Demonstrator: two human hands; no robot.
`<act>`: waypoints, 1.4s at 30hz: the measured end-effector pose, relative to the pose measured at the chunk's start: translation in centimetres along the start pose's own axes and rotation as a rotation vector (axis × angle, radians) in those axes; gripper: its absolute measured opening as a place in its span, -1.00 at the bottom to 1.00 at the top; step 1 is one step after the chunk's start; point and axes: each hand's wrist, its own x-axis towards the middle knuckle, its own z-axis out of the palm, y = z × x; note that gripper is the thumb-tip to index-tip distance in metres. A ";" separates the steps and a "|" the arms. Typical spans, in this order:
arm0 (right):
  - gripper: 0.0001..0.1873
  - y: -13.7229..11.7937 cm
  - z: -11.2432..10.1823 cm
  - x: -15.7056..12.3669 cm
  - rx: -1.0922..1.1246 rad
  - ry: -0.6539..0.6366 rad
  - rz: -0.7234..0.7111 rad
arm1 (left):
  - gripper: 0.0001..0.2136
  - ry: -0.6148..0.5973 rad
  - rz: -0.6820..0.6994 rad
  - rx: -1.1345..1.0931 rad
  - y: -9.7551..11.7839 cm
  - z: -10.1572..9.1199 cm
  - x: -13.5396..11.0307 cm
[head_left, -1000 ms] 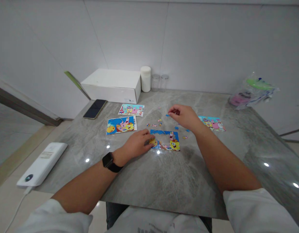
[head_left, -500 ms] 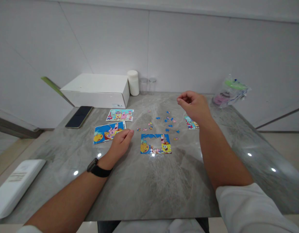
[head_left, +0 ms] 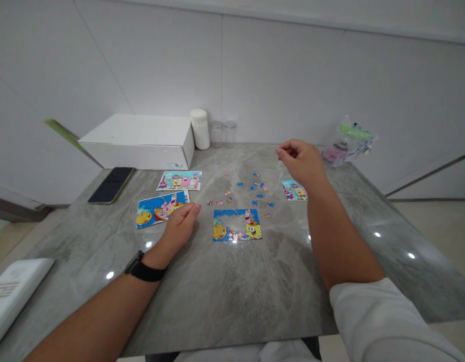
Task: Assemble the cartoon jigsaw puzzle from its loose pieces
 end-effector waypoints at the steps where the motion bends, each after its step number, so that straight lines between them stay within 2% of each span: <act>1: -0.71 0.1 0.0 0.0 -0.009 -0.001 0.002 | -0.60 -0.003 0.003 0.000 0.0 0.0 0.0; 9: -0.76 0.8 0.7 0.3 -0.071 -0.025 0.001 | -0.59 -0.038 0.037 0.081 -0.1 0.2 0.2; 11: -0.76 1.2 1.1 0.4 -0.097 -0.076 0.004 | -0.59 -0.051 0.050 0.092 -0.2 0.3 0.2; 15: -0.75 2.6 2.3 0.5 -0.195 -0.267 -0.014 | -0.58 -0.059 0.055 0.089 -0.3 0.3 0.2; 21: -0.71 4.3 6.0 0.1 -0.337 -0.466 0.002 | -0.58 -0.072 0.064 0.096 -0.5 0.4 0.2; 25: -0.67 5.0 8.9 -0.8 -0.398 -0.532 -0.033 | -0.57 -0.082 0.072 0.109 -0.6 0.5 0.2; 28: -0.67 5.5 10.3 -1.3 -0.435 -0.575 -0.062 | -0.57 -0.088 0.076 0.109 -0.4 0.5 0.2; 37: -0.74 6.7 10.7 -1.1 -0.426 -0.622 -0.095 | -0.58 -0.117 0.073 0.102 0.7 0.4 0.1; 42: -0.70 6.8 10.6 -1.0 -0.393 -0.638 -0.111 | -0.58 -0.123 0.081 0.108 0.5 0.5 0.1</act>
